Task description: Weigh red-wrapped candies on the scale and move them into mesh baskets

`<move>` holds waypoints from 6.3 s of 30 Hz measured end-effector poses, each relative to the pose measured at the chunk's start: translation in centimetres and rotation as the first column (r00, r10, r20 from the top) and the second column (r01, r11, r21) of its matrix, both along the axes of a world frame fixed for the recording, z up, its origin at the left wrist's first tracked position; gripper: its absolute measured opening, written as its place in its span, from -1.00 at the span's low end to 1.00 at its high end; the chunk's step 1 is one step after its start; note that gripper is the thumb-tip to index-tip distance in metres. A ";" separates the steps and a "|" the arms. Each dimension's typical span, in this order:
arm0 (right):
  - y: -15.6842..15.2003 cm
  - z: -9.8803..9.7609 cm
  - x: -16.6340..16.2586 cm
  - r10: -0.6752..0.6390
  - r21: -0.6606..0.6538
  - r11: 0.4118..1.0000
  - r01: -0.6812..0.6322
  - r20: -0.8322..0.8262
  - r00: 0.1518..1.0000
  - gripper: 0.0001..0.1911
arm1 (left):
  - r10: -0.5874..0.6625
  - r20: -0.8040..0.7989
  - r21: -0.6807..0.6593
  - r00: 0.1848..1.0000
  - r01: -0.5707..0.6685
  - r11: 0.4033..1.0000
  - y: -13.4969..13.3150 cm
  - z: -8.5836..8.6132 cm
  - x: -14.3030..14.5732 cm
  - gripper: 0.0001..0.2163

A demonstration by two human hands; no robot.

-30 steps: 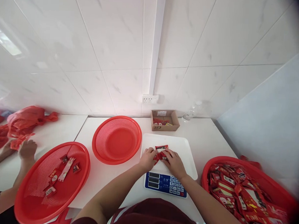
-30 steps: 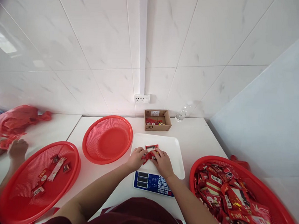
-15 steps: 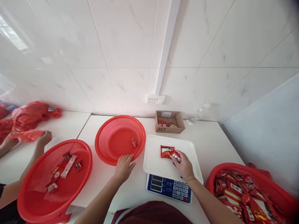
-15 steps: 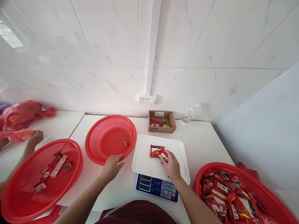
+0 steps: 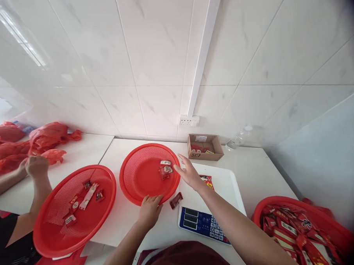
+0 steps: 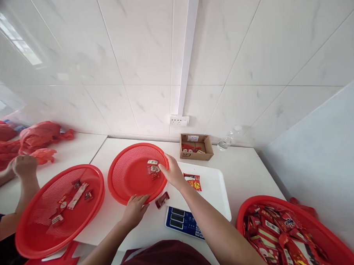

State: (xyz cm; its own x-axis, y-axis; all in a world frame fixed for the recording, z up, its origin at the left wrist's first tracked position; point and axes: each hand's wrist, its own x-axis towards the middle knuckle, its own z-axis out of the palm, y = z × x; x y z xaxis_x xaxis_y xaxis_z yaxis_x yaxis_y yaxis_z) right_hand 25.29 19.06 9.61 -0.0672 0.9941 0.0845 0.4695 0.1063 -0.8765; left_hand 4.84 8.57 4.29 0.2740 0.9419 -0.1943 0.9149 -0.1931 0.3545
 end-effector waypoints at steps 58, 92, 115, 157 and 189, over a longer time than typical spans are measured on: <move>-23.8 -4.7 15.9 -0.735 -0.419 0.636 0.648 -0.074 0.674 -0.50 | -0.048 0.161 0.158 0.986 0.022 0.987 0.2 -0.6 -3.6 -0.69; -26.6 -11.0 29.0 -0.285 -0.348 0.830 0.436 0.406 0.868 -0.40 | -0.298 0.130 0.357 0.946 0.235 0.904 -5.8 -2.2 10.9 -0.71; -27.8 -8.9 33.6 -0.848 -0.187 0.498 0.847 0.097 0.520 -0.59 | -0.366 0.145 0.211 0.919 0.332 0.919 -7.1 -0.8 14.2 -0.71; -27.5 -14.7 27.1 -0.443 -0.410 0.587 0.698 0.559 0.701 -0.27 | -0.385 0.159 0.286 0.909 0.331 0.899 -2.1 -3.4 5.5 -0.71; -13.1 -5.9 16.9 -0.716 -0.472 0.695 0.542 -0.517 0.468 -0.59 | -0.317 0.158 0.192 0.935 0.286 0.939 -4.0 -1.6 4.4 -0.71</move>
State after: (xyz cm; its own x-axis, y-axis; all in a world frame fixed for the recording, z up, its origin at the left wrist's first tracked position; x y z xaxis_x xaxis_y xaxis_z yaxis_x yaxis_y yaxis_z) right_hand 42.17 5.97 3.74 0.5667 0.7342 -0.3738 -0.3338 -0.2103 -0.9189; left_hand 9.23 4.57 2.66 0.5660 0.8236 0.0361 0.7261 -0.5187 0.4513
